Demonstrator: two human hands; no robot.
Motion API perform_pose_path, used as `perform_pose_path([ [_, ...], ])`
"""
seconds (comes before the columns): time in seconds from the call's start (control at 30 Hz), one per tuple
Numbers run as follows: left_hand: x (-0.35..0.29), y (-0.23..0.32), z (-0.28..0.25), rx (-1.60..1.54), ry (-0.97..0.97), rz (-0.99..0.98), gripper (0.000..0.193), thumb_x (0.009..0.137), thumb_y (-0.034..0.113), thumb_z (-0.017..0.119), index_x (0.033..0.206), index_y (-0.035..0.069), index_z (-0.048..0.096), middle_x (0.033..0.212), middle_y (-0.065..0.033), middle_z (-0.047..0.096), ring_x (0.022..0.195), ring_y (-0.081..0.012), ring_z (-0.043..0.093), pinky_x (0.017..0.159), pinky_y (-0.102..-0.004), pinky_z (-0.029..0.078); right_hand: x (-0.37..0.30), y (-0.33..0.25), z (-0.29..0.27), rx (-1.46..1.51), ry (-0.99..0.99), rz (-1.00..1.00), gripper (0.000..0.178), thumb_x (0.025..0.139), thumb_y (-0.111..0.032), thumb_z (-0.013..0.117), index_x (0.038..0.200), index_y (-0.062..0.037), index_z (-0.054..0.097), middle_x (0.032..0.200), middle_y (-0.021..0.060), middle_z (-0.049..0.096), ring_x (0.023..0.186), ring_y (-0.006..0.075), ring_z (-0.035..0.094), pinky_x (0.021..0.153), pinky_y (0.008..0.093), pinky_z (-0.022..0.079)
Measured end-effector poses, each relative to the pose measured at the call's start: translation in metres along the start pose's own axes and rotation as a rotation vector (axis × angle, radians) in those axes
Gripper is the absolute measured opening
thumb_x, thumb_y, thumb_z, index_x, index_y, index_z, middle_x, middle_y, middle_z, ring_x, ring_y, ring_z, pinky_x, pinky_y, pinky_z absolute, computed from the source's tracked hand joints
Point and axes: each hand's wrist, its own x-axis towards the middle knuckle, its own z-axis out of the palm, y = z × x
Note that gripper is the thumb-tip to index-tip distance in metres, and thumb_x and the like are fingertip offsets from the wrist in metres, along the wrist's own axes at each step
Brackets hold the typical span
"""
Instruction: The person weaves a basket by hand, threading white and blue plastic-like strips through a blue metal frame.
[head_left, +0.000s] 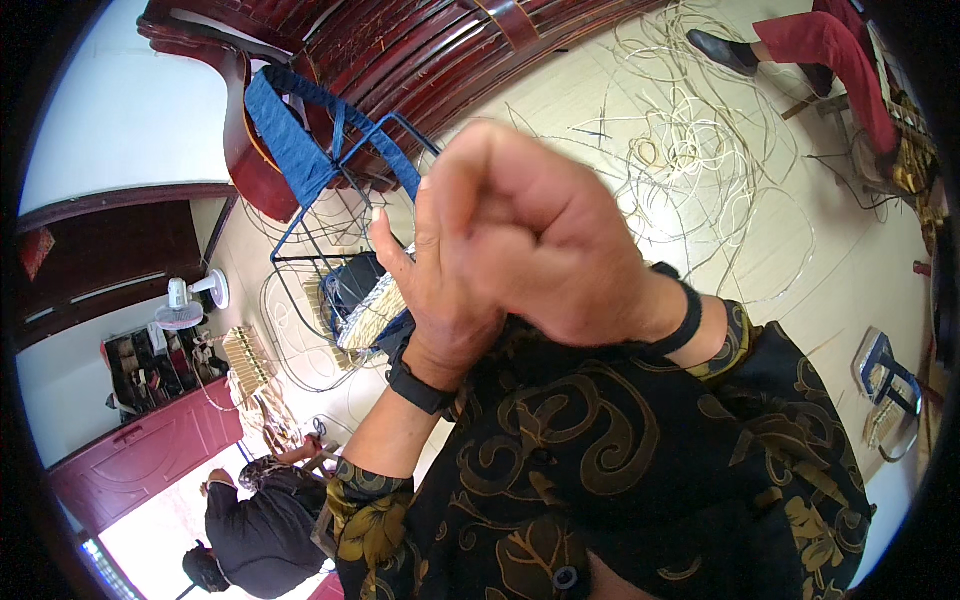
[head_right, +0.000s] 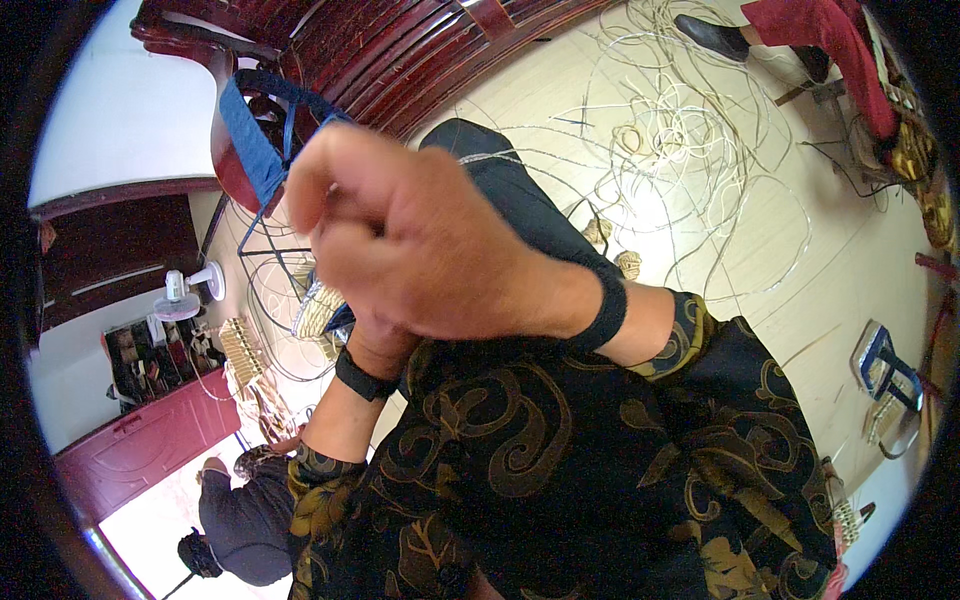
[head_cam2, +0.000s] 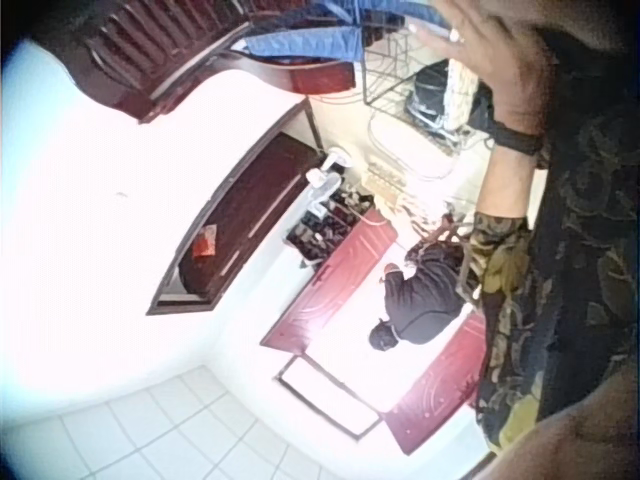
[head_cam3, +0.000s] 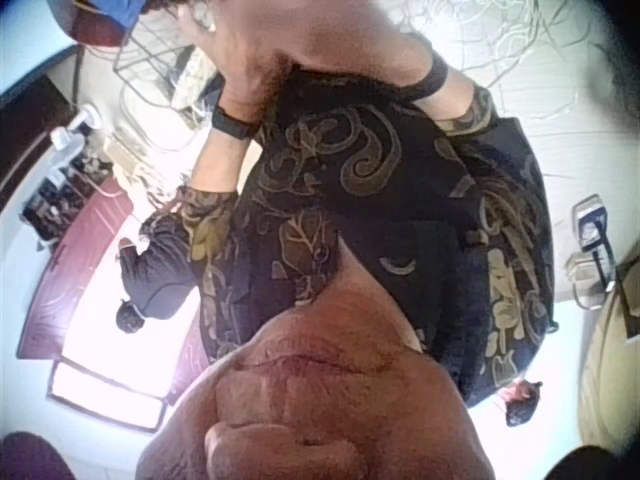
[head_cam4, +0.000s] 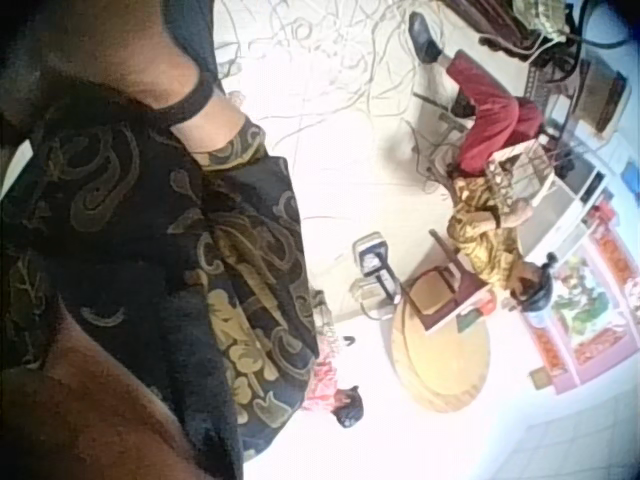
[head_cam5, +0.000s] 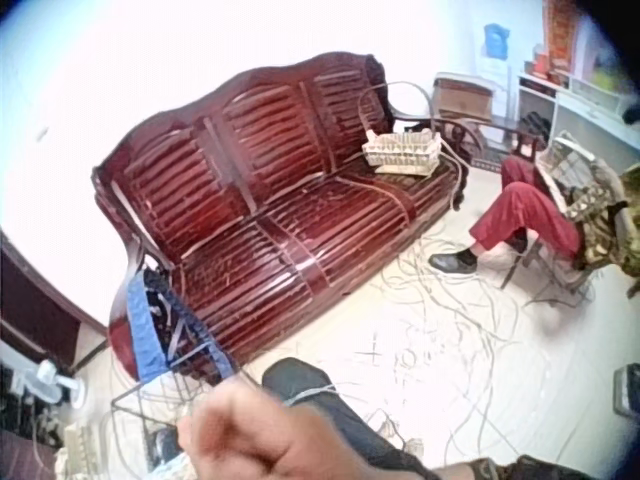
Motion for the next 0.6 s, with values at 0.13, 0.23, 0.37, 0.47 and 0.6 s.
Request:
perform_pose_path([
  [0.13, -0.002, 0.001, -0.012, 0.17, -0.116, -0.028, 0.036, 0.08, 0.015, 0.05, 0.112, 0.0, 0.05, 0.118, -0.0196, 0.048, 0.118, -0.0336, 0.041, 0.095, -0.0592, 0.023, 0.002, 0.014, 0.02, -0.293, -0.057, -0.235, 0.013, 0.072, 0.002, 0.048, 0.082, -0.0055, 0.045, 0.057, -0.0006, 0.048, 0.045, 0.0084, 0.046, 0.044, 0.0244, 0.038],
  [0.23, -0.001, -0.002, -0.013, 0.484, -0.372, 0.001, 0.039, 0.081, 0.018, 0.05, 0.116, 0.001, 0.048, 0.12, -0.0175, 0.048, 0.121, -0.0324, 0.037, 0.097, -0.0579, 0.021, 0.011, 0.017, 0.03, -0.411, -0.092, -0.446, 0.017, 0.069, 0.006, 0.045, 0.082, -0.0059, 0.044, 0.059, 0.0027, 0.047, 0.046, 0.0105, 0.044, 0.045, 0.0247, 0.035],
  [0.37, 0.007, 0.003, -0.02, 0.546, -0.461, 0.023, 0.042, 0.082, 0.022, 0.047, 0.12, 0.003, 0.045, 0.124, -0.0165, 0.045, 0.123, -0.0318, 0.035, 0.098, -0.0564, 0.02, 0.009, 0.012, 0.034, -0.411, -0.119, -0.426, 0.012, 0.071, 0.0, 0.049, 0.082, -0.0043, 0.046, 0.069, 0.0094, 0.053, 0.06, 0.0212, 0.054, 0.062, 0.0318, 0.042],
  [0.47, 0.009, -0.001, -0.017, 0.558, -0.543, -0.014, 0.042, 0.082, 0.02, 0.048, 0.12, 0.003, 0.045, 0.124, -0.0167, 0.045, 0.123, -0.0292, 0.036, 0.099, -0.0522, 0.023, 0.015, -0.001, 0.019, -0.601, -0.141, -0.404, 0.015, 0.076, -0.005, 0.049, 0.09, -0.0008, 0.05, 0.086, 0.0161, 0.057, 0.082, 0.0234, 0.055, 0.074, 0.033, 0.043],
  [0.6, 0.007, -0.012, 0.024, 0.239, -0.007, -0.036, 0.031, 0.077, 0.009, 0.056, 0.108, 0.006, 0.055, 0.105, -0.014, 0.054, 0.093, -0.0237, 0.054, 0.084, -0.0438, 0.037, 0.013, 0.006, -0.048, -0.836, 0.165, -0.36, 0.025, 0.08, -0.01, 0.05, 0.103, 0.0016, 0.052, 0.1, 0.0156, 0.06, 0.096, 0.0234, 0.057, 0.083, 0.0325, 0.044],
])
